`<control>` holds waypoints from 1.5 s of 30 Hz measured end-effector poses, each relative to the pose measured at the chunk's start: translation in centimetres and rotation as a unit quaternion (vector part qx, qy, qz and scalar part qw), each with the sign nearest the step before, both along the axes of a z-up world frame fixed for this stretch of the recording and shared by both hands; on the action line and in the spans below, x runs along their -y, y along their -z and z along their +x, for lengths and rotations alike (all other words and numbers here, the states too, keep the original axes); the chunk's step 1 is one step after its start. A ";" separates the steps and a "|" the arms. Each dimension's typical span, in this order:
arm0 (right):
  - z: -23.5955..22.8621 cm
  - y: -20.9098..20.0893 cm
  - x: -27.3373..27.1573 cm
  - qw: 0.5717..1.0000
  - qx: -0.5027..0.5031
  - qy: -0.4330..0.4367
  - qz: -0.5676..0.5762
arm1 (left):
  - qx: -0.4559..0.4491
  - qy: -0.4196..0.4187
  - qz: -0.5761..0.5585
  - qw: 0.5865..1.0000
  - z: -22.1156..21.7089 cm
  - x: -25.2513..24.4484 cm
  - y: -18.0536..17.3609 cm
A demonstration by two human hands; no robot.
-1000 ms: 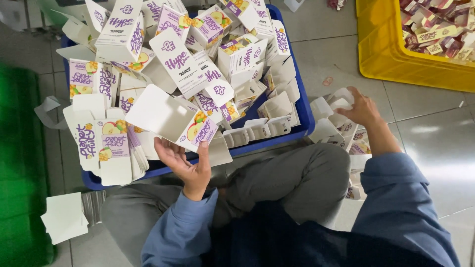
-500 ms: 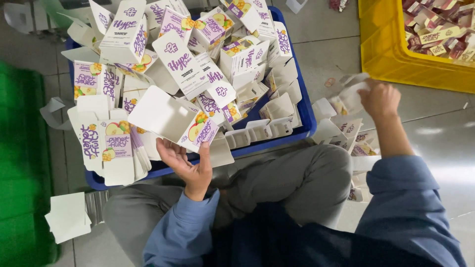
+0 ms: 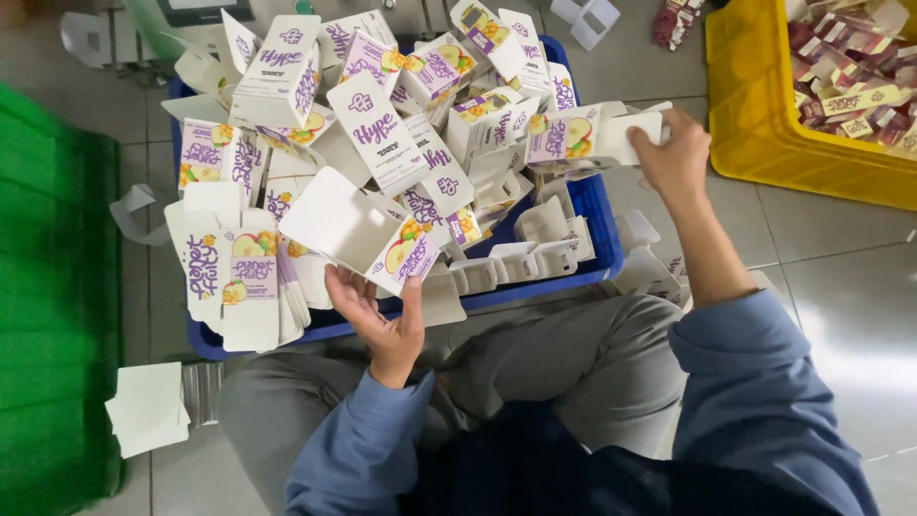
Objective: Sorting and packing small cardboard boxes and paper cards into a plastic crate while sitting on the floor.
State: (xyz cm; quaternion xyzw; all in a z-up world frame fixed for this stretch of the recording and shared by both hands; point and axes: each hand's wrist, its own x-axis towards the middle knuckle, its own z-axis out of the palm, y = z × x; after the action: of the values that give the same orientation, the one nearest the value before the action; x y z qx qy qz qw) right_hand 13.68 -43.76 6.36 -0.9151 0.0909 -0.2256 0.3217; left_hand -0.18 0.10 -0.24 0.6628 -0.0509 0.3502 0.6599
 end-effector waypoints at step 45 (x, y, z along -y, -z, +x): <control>-7.1 3.4 -5.6 0.981 0.129 -0.039 -0.142 | 0.022 0.050 0.129 0.990 -3.1 0.4 -5.5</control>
State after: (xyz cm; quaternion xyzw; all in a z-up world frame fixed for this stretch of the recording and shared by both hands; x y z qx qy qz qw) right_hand 6.62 -38.12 2.92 -0.9174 -0.0201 -0.3401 0.2057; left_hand -3.26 -0.35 5.24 0.7312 -0.1432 0.3221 0.5840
